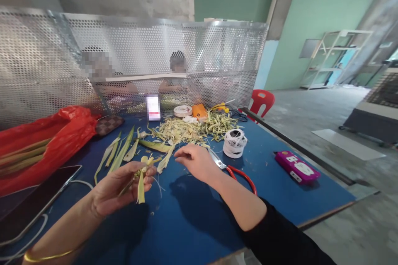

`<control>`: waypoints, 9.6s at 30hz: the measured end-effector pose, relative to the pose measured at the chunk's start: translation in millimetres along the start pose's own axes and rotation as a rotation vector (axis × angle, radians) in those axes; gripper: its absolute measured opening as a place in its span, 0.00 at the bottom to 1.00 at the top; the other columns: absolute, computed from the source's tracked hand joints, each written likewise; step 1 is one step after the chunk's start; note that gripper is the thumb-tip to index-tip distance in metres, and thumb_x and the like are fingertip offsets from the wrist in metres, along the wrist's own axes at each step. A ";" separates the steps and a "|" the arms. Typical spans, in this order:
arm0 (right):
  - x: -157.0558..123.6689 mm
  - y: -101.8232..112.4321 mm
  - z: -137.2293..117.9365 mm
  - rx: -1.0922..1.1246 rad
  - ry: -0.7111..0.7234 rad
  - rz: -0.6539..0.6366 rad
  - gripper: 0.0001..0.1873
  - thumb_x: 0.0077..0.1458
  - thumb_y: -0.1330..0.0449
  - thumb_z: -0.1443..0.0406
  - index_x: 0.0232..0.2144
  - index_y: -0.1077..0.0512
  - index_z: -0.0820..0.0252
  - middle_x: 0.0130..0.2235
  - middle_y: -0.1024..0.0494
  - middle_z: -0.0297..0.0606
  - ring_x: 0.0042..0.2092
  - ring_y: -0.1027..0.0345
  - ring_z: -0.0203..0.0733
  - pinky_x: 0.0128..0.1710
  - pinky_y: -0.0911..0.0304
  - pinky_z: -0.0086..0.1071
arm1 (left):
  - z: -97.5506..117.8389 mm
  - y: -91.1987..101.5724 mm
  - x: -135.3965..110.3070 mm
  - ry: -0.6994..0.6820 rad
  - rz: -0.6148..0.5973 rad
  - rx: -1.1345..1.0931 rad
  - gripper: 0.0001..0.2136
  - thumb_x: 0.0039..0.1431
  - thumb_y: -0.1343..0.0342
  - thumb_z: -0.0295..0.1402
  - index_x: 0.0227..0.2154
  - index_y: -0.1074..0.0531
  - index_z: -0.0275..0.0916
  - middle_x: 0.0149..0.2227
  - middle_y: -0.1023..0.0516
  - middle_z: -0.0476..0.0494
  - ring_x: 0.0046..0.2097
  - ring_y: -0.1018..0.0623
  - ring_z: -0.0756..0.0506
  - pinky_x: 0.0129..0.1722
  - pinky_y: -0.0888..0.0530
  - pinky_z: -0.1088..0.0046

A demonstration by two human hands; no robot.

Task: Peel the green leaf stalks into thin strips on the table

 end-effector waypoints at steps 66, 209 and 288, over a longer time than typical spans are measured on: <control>-25.1 -4.7 -26.8 -0.394 0.475 0.046 0.11 0.61 0.53 0.67 0.32 0.32 0.59 0.29 0.31 0.36 0.29 0.38 0.36 0.30 0.45 0.28 | -19.6 -3.3 18.1 -0.361 0.327 0.515 0.08 0.40 0.36 0.34 0.22 0.25 0.34 0.21 0.25 0.48 0.26 0.26 0.50 0.30 0.29 0.76; -20.1 -22.2 -20.1 0.261 0.018 0.007 0.08 0.57 0.47 0.64 0.27 0.32 0.59 0.29 0.28 0.36 0.29 0.35 0.36 0.29 0.40 0.29 | -21.8 -13.3 5.7 -1.140 0.401 1.516 0.06 0.53 0.49 0.26 0.26 0.27 0.38 0.27 0.24 0.48 0.31 0.25 0.49 0.33 0.32 0.76; -18.1 -29.2 -14.0 -0.099 0.018 -0.562 0.07 0.58 0.49 0.72 0.29 0.35 0.59 0.38 0.31 0.36 0.36 0.36 0.34 0.36 0.42 0.28 | -19.5 21.3 30.6 0.117 -0.068 0.657 0.10 0.49 0.42 0.38 0.24 0.31 0.35 0.23 0.25 0.49 0.23 0.27 0.53 0.22 0.33 0.80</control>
Point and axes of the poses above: each hand's wrist, its own x-axis towards the middle knuckle, its own y-axis out of the back of the hand, z = x × y, the point moved 2 cm from there along x, towards the middle knuckle
